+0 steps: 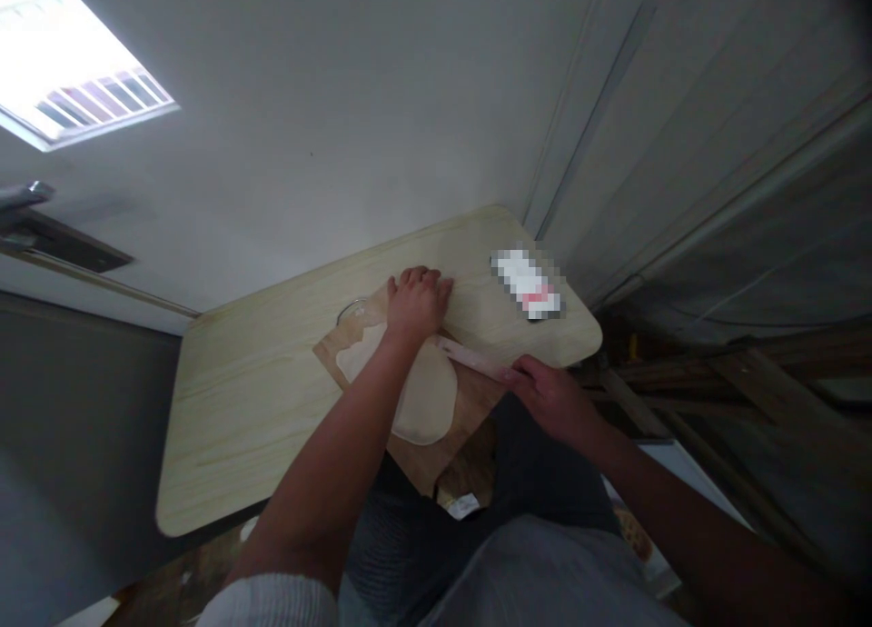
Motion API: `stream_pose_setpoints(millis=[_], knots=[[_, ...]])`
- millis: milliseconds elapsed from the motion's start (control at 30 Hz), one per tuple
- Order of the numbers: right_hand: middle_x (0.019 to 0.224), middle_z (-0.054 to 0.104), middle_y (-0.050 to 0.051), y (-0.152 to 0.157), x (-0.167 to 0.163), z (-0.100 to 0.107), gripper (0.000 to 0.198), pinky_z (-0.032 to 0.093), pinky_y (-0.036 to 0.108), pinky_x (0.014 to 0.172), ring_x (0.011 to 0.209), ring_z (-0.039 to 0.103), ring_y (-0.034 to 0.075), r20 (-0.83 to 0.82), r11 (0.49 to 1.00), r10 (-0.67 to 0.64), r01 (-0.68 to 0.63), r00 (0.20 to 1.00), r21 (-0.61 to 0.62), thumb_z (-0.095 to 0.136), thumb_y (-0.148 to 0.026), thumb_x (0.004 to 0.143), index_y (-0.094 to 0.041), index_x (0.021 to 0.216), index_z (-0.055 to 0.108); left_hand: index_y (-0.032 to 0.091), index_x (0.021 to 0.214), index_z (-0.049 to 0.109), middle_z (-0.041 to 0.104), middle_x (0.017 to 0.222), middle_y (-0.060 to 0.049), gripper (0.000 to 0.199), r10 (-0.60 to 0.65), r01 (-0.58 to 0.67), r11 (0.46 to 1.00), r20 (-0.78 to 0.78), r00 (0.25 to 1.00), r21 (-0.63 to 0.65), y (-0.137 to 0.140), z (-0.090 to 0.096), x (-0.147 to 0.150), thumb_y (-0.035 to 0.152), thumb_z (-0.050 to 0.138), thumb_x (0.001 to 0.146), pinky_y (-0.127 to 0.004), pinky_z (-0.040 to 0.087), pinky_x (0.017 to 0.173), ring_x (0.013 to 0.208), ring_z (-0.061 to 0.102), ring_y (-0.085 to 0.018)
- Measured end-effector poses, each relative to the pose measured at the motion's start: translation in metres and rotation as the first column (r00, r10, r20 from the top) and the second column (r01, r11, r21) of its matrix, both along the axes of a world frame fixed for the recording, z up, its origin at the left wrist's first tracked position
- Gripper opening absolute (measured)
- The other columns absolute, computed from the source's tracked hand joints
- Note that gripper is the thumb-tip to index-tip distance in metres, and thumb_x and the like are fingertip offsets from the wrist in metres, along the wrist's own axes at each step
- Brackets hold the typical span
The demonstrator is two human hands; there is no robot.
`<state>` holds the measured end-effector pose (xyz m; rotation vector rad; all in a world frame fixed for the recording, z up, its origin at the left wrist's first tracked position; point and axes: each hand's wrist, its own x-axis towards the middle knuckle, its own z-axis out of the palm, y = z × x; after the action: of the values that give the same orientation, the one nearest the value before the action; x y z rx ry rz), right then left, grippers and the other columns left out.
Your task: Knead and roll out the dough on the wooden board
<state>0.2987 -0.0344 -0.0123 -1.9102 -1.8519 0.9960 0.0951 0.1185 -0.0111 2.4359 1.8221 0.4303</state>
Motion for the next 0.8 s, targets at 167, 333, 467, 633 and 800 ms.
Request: stream_pose_setpoints(millis=[167, 333, 467, 633, 800], knots=[[0.072, 0.066, 0.002, 0.002, -0.006, 0.003, 0.037, 0.029, 0.026, 0.057, 0.067, 0.061, 0.019, 0.081, 0.998, 0.057, -0.057, 0.995, 0.006, 0.052, -0.060, 0.090, -0.023, 0.090, 0.059, 0.023, 0.113, 0.068, 0.065, 0.125, -0.009, 0.039, -0.046, 0.046, 0.999, 0.154, 0.987, 0.001, 0.000, -0.001, -0.007, 0.050, 0.044, 0.098, -0.048, 0.035, 0.108, 0.122, 0.053, -0.028], [0.071, 0.065, 0.001, 0.006, -0.002, -0.003, 0.032, 0.029, 0.026, 0.058, 0.066, 0.060, 0.018, 0.045, 0.994, 0.104, -0.106, 0.994, 0.033, 0.051, -0.054, 0.092, -0.023, 0.090, 0.059, 0.020, 0.111, 0.068, 0.069, 0.116, -0.008, 0.032, 0.021, -0.089, 0.990, 0.511, 0.860, 0.109, -0.002, 0.007, -0.027, 0.041, 0.049, 0.096, -0.037, 0.044, 0.102, 0.113, 0.059, -0.021], [0.066, 0.061, -0.001, 0.003, 0.000, -0.008, 0.035, 0.032, 0.026, 0.058, 0.064, 0.058, 0.016, -0.095, 0.998, 0.059, -0.056, 0.994, 0.032, 0.050, -0.055, 0.093, -0.022, 0.085, 0.058, 0.020, 0.115, 0.065, 0.066, 0.119, -0.009, 0.034, 0.180, -0.324, 0.927, 0.536, 0.825, 0.188, -0.037, 0.015, -0.064, 0.042, 0.050, 0.095, -0.039, 0.043, 0.105, 0.117, 0.058, -0.023], [0.063, 0.057, -0.003, -0.011, -0.008, -0.013, 0.037, 0.033, 0.026, 0.057, 0.060, 0.054, 0.015, -0.196, 0.999, 0.036, -0.035, 0.980, 0.010, 0.049, -0.057, 0.092, -0.021, 0.083, 0.058, 0.015, 0.128, 0.056, 0.058, 0.135, -0.017, 0.048, 0.366, -0.438, 0.882, 0.333, 0.869, 0.172, -0.100, -0.003, -0.107, 0.045, 0.054, 0.091, -0.051, 0.032, 0.115, 0.132, 0.048, -0.031], [0.065, 0.059, -0.002, -0.031, -0.021, -0.015, 0.044, 0.034, 0.026, 0.056, 0.062, 0.054, 0.015, -0.301, 0.996, 0.035, -0.059, 0.953, -0.070, 0.048, -0.063, 0.091, -0.021, 0.085, 0.060, 0.018, 0.140, 0.049, 0.048, 0.147, -0.017, 0.062, 0.355, -0.373, 0.927, 0.237, 0.904, 0.034, -0.135, -0.023, -0.110, 0.052, 0.057, 0.089, -0.050, 0.031, 0.117, 0.139, 0.041, -0.031]])
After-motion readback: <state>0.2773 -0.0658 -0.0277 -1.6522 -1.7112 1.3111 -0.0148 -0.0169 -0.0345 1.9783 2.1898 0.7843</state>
